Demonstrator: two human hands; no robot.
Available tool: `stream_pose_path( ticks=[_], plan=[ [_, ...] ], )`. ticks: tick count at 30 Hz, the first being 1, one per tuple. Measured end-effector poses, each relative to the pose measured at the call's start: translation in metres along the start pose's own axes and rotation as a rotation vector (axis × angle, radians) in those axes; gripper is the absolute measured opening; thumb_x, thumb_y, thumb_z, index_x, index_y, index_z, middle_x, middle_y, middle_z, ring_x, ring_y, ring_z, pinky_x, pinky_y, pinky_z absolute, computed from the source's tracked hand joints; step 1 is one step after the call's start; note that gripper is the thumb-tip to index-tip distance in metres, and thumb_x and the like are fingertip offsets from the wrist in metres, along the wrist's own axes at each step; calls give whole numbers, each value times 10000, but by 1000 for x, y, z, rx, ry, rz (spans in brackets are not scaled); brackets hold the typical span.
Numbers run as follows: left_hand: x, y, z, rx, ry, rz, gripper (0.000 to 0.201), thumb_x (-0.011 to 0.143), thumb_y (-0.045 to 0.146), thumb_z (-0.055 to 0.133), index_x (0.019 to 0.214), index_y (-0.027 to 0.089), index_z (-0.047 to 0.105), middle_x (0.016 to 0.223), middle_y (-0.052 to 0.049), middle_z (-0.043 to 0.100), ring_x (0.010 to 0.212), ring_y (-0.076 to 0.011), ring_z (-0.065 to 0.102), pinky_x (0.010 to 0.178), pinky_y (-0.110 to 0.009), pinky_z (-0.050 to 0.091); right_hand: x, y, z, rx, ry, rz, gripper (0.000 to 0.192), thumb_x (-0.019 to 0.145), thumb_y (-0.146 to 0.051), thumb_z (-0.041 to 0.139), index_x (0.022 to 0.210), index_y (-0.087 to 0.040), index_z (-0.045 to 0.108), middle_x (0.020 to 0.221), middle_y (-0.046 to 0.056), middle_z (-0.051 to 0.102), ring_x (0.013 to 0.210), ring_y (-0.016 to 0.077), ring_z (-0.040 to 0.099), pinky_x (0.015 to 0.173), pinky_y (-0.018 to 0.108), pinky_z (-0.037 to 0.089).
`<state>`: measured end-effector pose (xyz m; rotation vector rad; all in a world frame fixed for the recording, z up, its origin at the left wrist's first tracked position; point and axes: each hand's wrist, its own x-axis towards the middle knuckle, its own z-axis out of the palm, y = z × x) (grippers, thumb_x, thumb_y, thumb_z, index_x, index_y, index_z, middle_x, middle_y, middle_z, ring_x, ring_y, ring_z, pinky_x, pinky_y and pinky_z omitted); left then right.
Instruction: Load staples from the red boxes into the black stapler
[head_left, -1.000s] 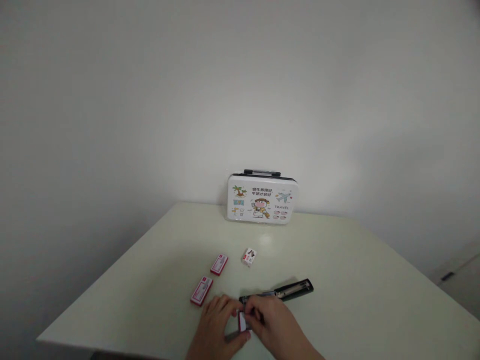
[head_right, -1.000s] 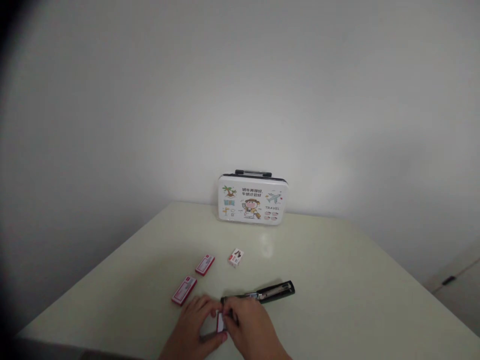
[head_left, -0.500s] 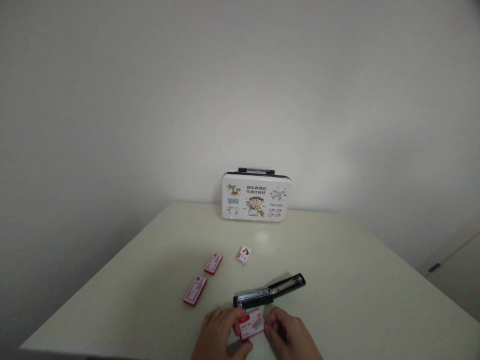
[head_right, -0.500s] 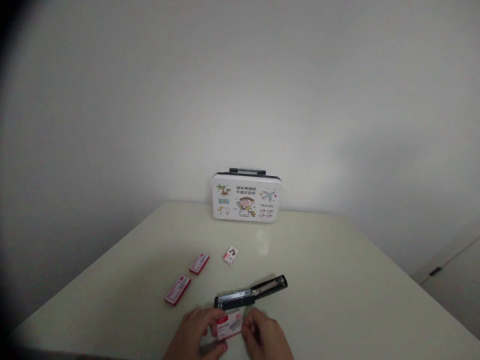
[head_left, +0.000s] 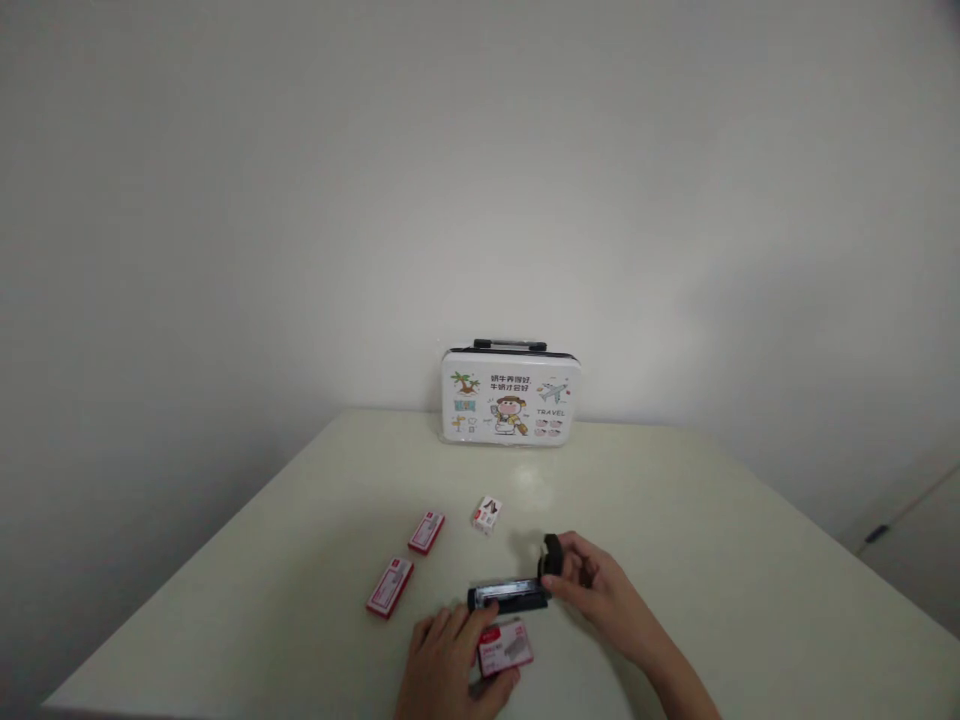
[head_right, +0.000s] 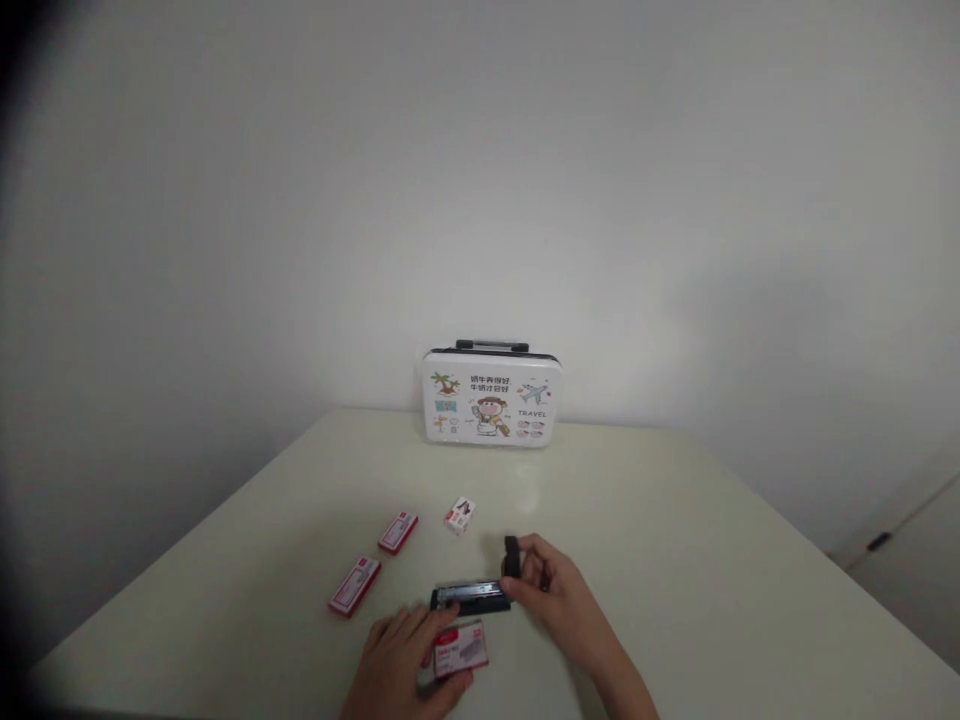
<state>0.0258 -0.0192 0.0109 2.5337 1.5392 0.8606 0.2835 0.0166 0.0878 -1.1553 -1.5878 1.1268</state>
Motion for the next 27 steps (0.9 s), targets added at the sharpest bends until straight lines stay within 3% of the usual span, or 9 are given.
stream_pose_path(
  ticks=[5,9,13,16,18,20,24,27],
  plan=[
    [-1,3,14,19,102,-49,590,717,500,828,1260,330,672,1122,-48,748,1036,-309,656,916,-433,440,18,-25,36,-306,-144,-31,160,809,-242,748,924,-227,639,650,-89,493,618,116,462,590,239,293],
    [-7,1,15,-6,109,-25,528,729,493,814,1222,355,687,1016,-33,735,960,-275,658,864,-399,454,18,-23,44,-463,-165,0,231,753,-145,709,958,-237,654,692,-78,567,656,131,539,603,235,307],
    [-18,-15,-2,79,165,-68,309,753,439,774,1039,332,723,935,-35,703,936,-269,643,870,-416,454,14,-12,38,-539,-109,36,203,792,-191,687,984,-243,647,712,-63,585,685,149,568,615,240,317],
    [-16,-34,-27,196,247,-295,245,794,446,713,967,273,687,1031,-69,669,993,-295,614,879,-449,457,11,-7,34,-557,-76,42,191,815,-211,673,999,-251,639,708,-65,586,679,150,573,622,241,323],
    [-7,-47,-41,254,283,-449,337,798,499,684,1006,236,647,1182,-109,622,1097,-341,575,904,-494,460,11,-7,33,-562,-75,44,198,815,-213,671,1005,-255,638,707,-68,586,671,147,573,621,239,326],
    [3,-58,-50,241,262,-510,410,827,538,636,1071,209,607,1248,-133,587,1145,-357,554,919,-508,468,11,-7,33,-567,-73,44,196,812,-212,667,1002,-255,637,706,-70,584,672,145,572,620,236,327],
    [17,-74,-52,93,118,-412,470,903,526,570,1244,202,552,1199,-104,599,1103,-287,594,955,-442,485,9,-8,36,-573,-62,55,175,804,-208,644,973,-253,629,675,-73,556,645,143,556,596,233,312],
    [23,-77,-45,95,85,-335,603,905,492,582,1440,244,455,1278,-98,572,1136,-277,596,981,-438,486,8,-5,38,-635,23,88,158,786,-212,637,937,-254,617,667,-63,555,632,150,546,581,240,297]
  ],
)
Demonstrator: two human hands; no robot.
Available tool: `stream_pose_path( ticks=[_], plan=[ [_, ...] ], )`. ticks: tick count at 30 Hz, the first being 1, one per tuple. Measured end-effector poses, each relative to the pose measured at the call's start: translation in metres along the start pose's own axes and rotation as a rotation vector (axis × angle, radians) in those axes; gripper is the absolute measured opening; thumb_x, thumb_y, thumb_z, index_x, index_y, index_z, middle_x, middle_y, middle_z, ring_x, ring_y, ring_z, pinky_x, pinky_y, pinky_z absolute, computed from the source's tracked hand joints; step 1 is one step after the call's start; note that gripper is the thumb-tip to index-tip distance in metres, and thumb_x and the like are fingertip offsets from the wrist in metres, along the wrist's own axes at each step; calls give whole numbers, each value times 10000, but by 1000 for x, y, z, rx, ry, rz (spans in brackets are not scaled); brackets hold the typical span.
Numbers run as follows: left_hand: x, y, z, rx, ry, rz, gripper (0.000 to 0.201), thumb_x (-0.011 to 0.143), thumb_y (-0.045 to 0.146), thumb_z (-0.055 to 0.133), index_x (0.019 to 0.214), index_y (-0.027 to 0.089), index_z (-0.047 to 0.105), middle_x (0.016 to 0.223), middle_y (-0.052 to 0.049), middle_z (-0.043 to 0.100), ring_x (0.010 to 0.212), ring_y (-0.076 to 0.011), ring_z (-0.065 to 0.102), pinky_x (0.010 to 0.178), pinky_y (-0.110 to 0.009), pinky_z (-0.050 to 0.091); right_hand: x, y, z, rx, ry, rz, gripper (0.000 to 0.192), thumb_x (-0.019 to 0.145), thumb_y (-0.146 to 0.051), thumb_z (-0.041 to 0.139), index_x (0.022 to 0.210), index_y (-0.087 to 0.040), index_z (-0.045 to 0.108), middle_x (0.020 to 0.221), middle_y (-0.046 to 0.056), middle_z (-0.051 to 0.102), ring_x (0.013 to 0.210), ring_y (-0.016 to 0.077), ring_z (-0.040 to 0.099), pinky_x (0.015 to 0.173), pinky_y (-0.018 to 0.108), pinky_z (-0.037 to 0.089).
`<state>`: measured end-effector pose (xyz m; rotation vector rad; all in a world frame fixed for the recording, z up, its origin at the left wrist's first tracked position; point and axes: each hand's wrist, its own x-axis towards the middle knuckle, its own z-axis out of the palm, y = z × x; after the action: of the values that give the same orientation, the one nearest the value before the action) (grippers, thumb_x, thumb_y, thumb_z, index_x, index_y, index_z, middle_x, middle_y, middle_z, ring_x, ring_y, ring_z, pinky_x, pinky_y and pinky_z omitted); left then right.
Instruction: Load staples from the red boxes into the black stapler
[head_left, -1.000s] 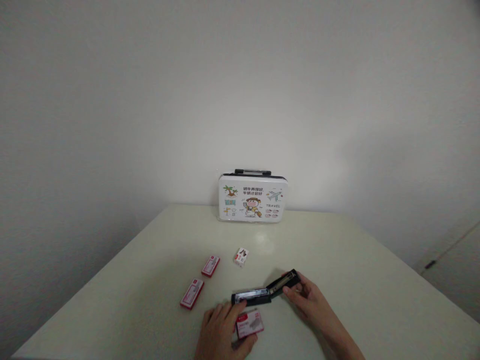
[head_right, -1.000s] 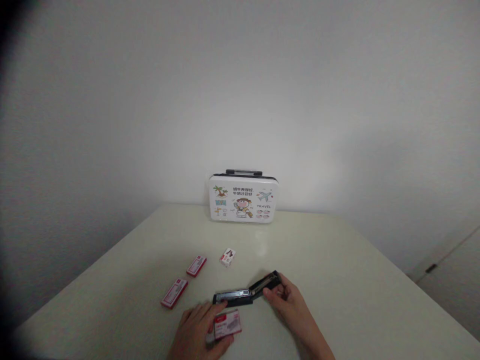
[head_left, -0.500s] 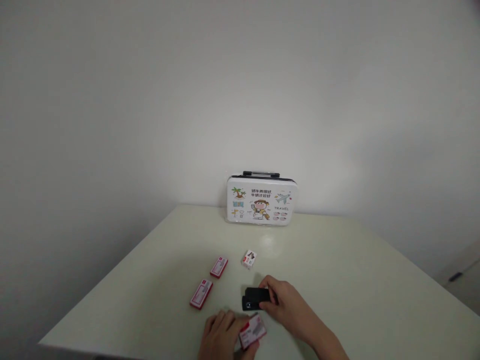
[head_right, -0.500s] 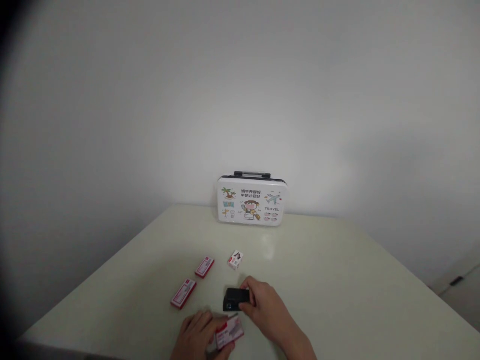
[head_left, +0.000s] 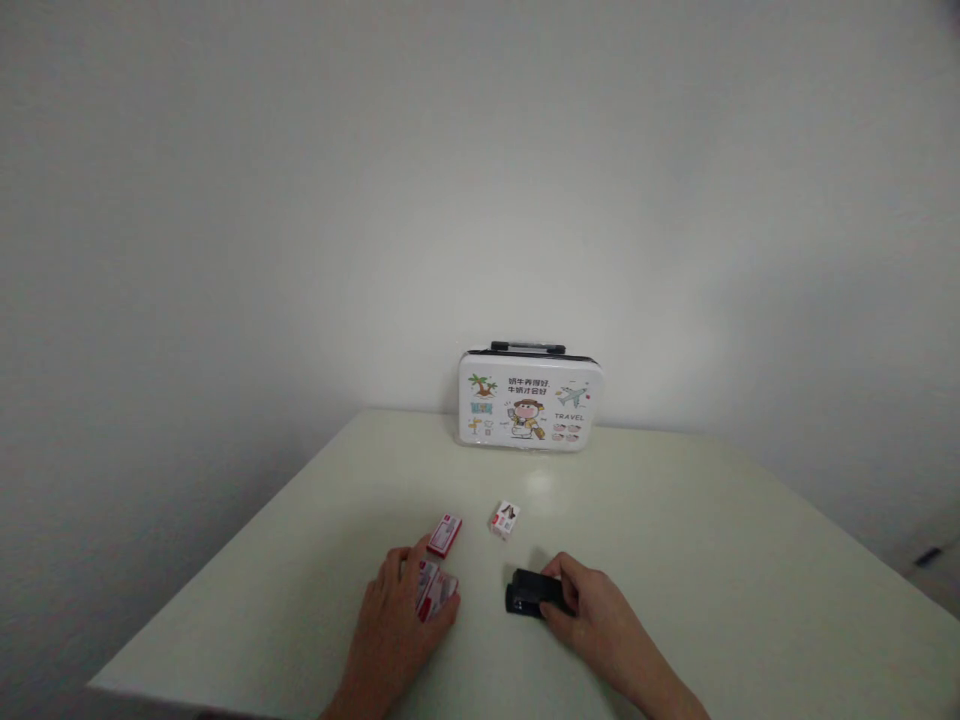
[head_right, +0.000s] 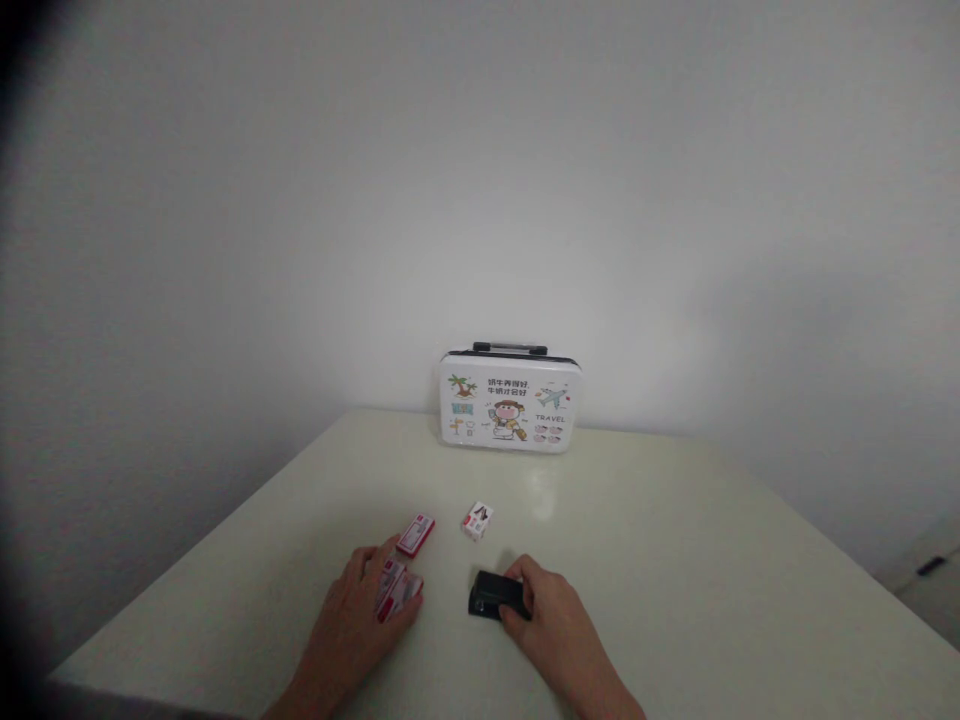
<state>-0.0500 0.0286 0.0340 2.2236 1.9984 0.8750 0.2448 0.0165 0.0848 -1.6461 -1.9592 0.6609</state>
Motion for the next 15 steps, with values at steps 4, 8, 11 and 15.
stream_pose_path(
  ticks=[4,8,11,15],
  plan=[
    [10,6,14,31,19,132,650,938,433,544,1544,289,359,1439,-110,523,1293,-303,529,1065,-481,447,8,11,8,-64,198,144,122,825,-335,637,867,-254,557,662,-44,577,612,165,547,572,254,288],
    [22,15,33,-12,10,266,737,950,390,546,1604,279,225,1627,-95,354,1482,-306,346,1188,-510,346,23,28,21,74,265,183,198,873,-436,596,877,-257,513,649,-47,577,601,174,559,555,258,310],
    [30,32,48,-64,13,253,750,955,366,535,1612,247,194,1627,-105,353,1504,-301,315,1197,-511,349,28,34,29,153,285,175,244,886,-483,585,878,-258,492,638,-53,568,592,177,554,551,263,323],
    [37,66,56,-94,12,240,745,951,323,539,1613,240,209,1555,-130,440,1454,-318,382,1167,-522,385,24,28,30,224,299,177,312,894,-550,580,867,-252,493,652,-43,574,601,179,555,569,271,352]
  ],
)
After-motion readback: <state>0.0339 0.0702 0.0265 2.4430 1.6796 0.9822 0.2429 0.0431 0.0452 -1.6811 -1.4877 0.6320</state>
